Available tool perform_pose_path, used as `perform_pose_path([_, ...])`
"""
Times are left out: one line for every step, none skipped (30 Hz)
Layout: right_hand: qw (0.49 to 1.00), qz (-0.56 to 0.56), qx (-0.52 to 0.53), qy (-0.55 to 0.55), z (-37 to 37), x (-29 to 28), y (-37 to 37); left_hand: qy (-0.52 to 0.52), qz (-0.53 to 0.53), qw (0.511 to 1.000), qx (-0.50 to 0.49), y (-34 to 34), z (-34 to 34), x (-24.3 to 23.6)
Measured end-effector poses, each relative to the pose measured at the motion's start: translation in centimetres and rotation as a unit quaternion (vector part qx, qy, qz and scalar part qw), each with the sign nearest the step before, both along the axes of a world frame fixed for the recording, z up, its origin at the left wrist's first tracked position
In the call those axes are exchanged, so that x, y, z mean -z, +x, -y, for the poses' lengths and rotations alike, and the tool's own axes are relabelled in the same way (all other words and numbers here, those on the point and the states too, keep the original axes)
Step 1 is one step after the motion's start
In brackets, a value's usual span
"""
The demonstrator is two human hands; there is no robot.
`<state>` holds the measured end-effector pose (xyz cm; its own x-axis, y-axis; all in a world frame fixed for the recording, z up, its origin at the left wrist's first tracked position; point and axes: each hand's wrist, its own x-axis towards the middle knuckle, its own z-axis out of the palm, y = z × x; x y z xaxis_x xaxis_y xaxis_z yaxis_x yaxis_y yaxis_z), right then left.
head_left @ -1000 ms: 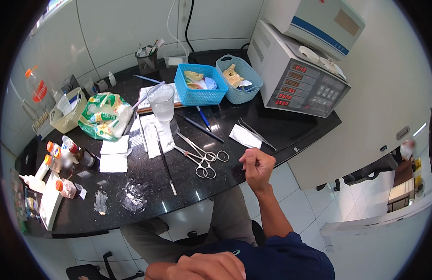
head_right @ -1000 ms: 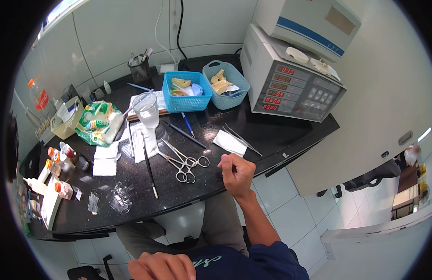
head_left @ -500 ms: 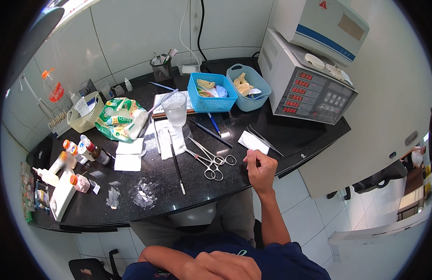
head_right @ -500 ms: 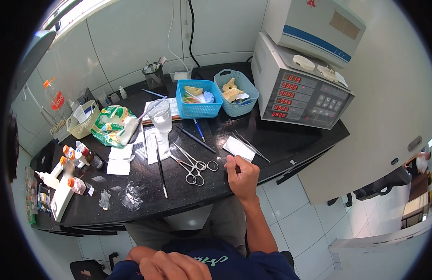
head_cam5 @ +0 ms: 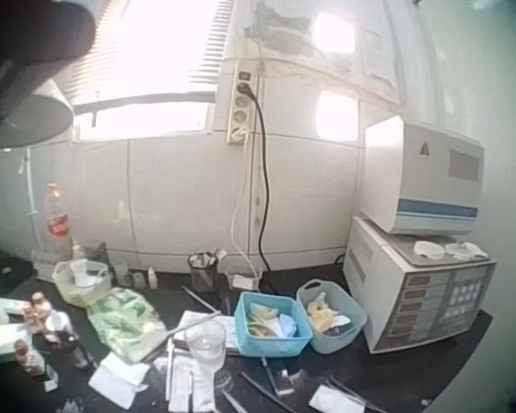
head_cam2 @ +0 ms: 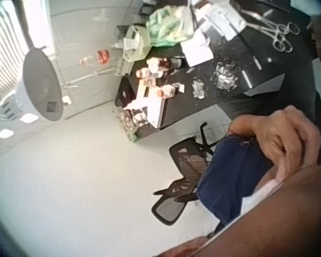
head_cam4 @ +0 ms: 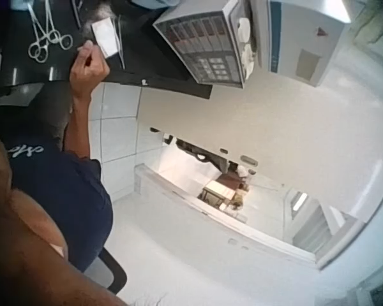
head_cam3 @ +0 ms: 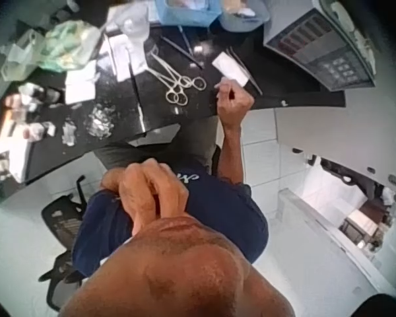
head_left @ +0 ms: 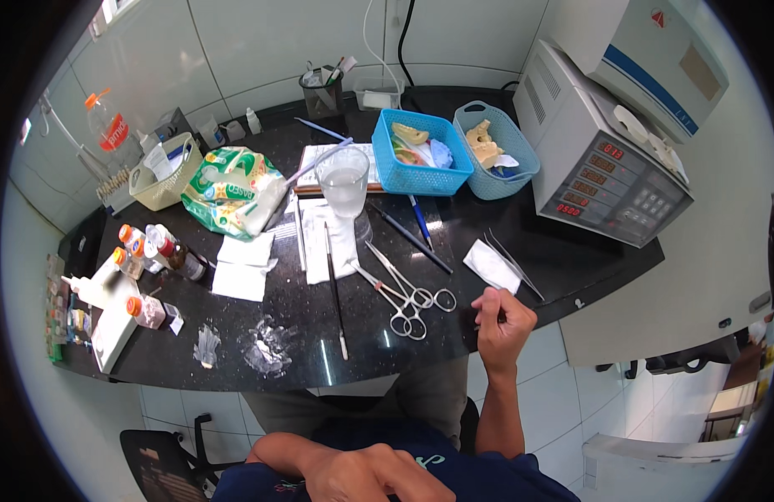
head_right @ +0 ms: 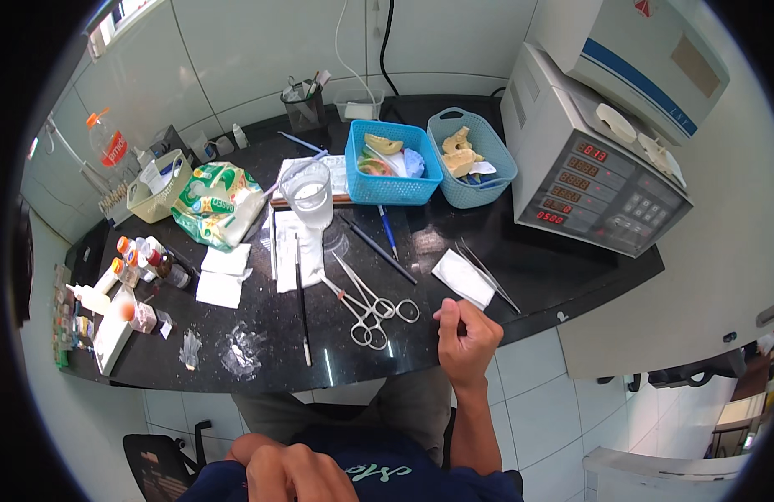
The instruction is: Applying stains and glaze to a dental crown using a brush and holding the crown with a hemostat.
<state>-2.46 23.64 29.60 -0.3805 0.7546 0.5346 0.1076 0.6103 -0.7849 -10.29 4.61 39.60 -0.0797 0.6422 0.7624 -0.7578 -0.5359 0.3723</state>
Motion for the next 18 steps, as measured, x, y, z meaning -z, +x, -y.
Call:
perform_pose_path([1.0,-0.002,-0.002,-0.002,0.0,0.0,-0.2,0.007,-0.008,1.0,0.011,-0.1,-0.1,0.8])
perform_pose_path([1.0,-0.005,-0.004,-0.004,0.1,-0.2,-0.4,0.013,-0.015,1.0,0.022,-0.1,-0.2,1.6])
perform_pose_path([1.0,-0.005,-0.004,-0.007,0.1,-0.2,-0.3,0.019,-0.02,0.999,0.034,0.0,-0.3,2.5])
perform_pose_path([1.0,-0.001,-0.008,-0.011,0.0,0.0,-0.1,0.025,-0.024,0.998,0.046,0.0,-0.5,3.1])
perform_pose_path([1.0,0.0,-0.009,-0.013,-0.1,0.0,0.0,0.031,-0.028,0.997,0.058,-0.2,-0.8,3.5])
perform_pose_path([1.0,-0.002,-0.014,-0.02,-0.2,0.0,0.2,0.029,-0.026,0.997,0.06,-0.5,-1.4,3.7])
perform_pose_path([0.999,-0.004,-0.02,-0.027,-0.3,0.0,0.3,0.017,-0.031,0.998,0.052,-0.9,-2.0,3.8])
perform_pose_path([0.999,0.0,-0.023,-0.036,-0.3,-0.1,0.4,0.005,-0.035,0.998,0.045,-1.2,-2.5,3.8])
perform_pose_path([0.999,0.002,-0.022,-0.037,-0.3,-0.4,0.4,-0.006,-0.04,0.998,0.037,-1.7,-3.1,3.7])
perform_pose_path([0.999,0.034,-0.03,-0.026,-0.4,-0.5,0.5,-0.018,-0.044,0.998,0.031,-2.1,-3.9,3.8])
perform_pose_path([0.997,0.067,-0.039,-0.014,-0.6,-0.6,0.6,-0.03,-0.048,0.998,0.026,-2.7,-4.6,3.9])
perform_pose_path([0.996,0.073,-0.047,-0.003,-0.8,-0.5,0.8,-0.042,-0.052,0.998,0.022,-3.1,-5.3,3.8])
perform_pose_path([0.996,0.076,-0.043,-0.007,-1.1,-0.4,0.9,-0.054,-0.056,0.997,0.018,-3.6,-6.0,3.8])
perform_pose_path([0.996,0.075,-0.058,0.003,-1.3,-0.3,1.1,-0.066,-0.061,0.996,0.014,-4.1,-6.8,3.7])
perform_pose_path([0.994,0.068,-0.083,0.012,-1.3,-0.4,1.0,-0.081,-0.069,0.994,-0.001,-4.5,-7.0,3.3])
perform_pose_path([0.993,0.057,-0.099,0.006,-1.3,-0.5,0.8,-0.096,-0.079,0.992,-0.016,-4.8,-7.2,2.8])
perform_pose_path([0.993,0.053,-0.107,0.002,-1.3,-0.8,0.7,-0.111,-0.088,0.989,-0.031,-5.1,-7.4,2.2])
perform_pose_path([0.992,0.054,-0.112,-0.002,-1.4,-0.8,0.9,-0.122,-0.09,0.988,-0.035,-5.3,-7.9,2.4])
